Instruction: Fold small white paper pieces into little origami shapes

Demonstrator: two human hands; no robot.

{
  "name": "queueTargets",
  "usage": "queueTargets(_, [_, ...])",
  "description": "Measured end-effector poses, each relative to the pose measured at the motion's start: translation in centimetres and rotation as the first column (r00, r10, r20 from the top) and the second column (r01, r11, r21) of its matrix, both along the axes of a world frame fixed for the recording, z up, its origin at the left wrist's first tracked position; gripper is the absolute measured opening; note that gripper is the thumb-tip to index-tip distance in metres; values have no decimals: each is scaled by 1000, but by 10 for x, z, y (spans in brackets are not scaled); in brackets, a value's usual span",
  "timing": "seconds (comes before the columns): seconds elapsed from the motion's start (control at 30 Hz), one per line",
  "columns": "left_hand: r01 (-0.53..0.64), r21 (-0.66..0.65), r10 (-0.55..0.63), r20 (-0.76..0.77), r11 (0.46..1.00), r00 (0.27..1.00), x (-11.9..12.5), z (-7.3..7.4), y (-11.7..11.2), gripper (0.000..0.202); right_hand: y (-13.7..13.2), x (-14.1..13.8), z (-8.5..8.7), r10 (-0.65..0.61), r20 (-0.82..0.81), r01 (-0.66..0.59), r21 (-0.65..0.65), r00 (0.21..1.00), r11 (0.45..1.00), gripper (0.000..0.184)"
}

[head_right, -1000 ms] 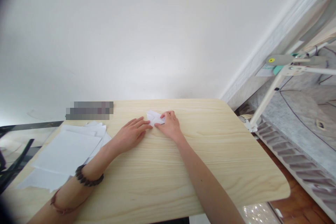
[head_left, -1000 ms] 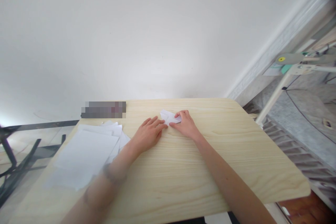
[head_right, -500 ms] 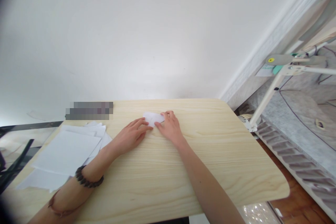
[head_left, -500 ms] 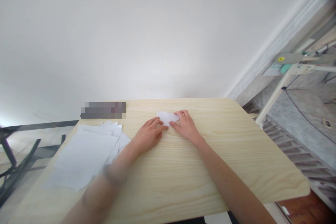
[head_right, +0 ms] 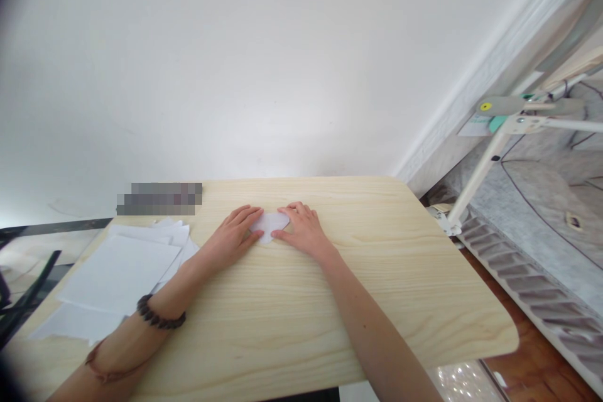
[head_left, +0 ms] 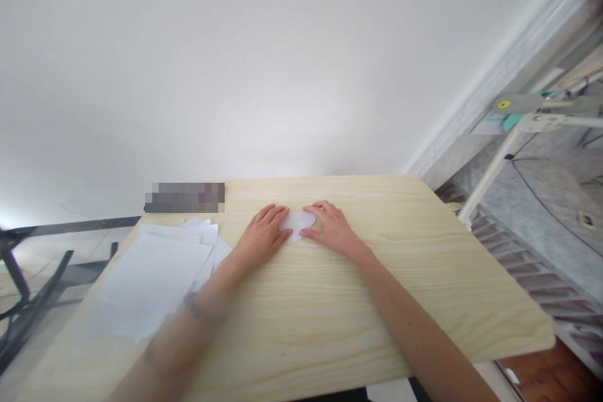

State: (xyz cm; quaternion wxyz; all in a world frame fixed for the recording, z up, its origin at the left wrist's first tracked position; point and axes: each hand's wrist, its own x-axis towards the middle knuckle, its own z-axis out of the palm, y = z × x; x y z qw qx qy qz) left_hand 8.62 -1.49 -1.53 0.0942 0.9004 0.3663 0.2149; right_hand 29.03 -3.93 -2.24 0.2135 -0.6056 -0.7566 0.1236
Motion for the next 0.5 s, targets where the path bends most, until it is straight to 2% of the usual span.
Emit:
queueTargets(0.23, [-13, -19, 13, -5, 1000, 1000, 1, -1, 1, 43, -3, -4, 1, -9, 8, 9, 53, 1000, 999, 40])
queueTargets(0.5, [-6, -23, 6, -33, 1000, 999, 1, 1, -2, 41, -2, -5, 3, 24, -55, -21, 71, 998, 997, 35])
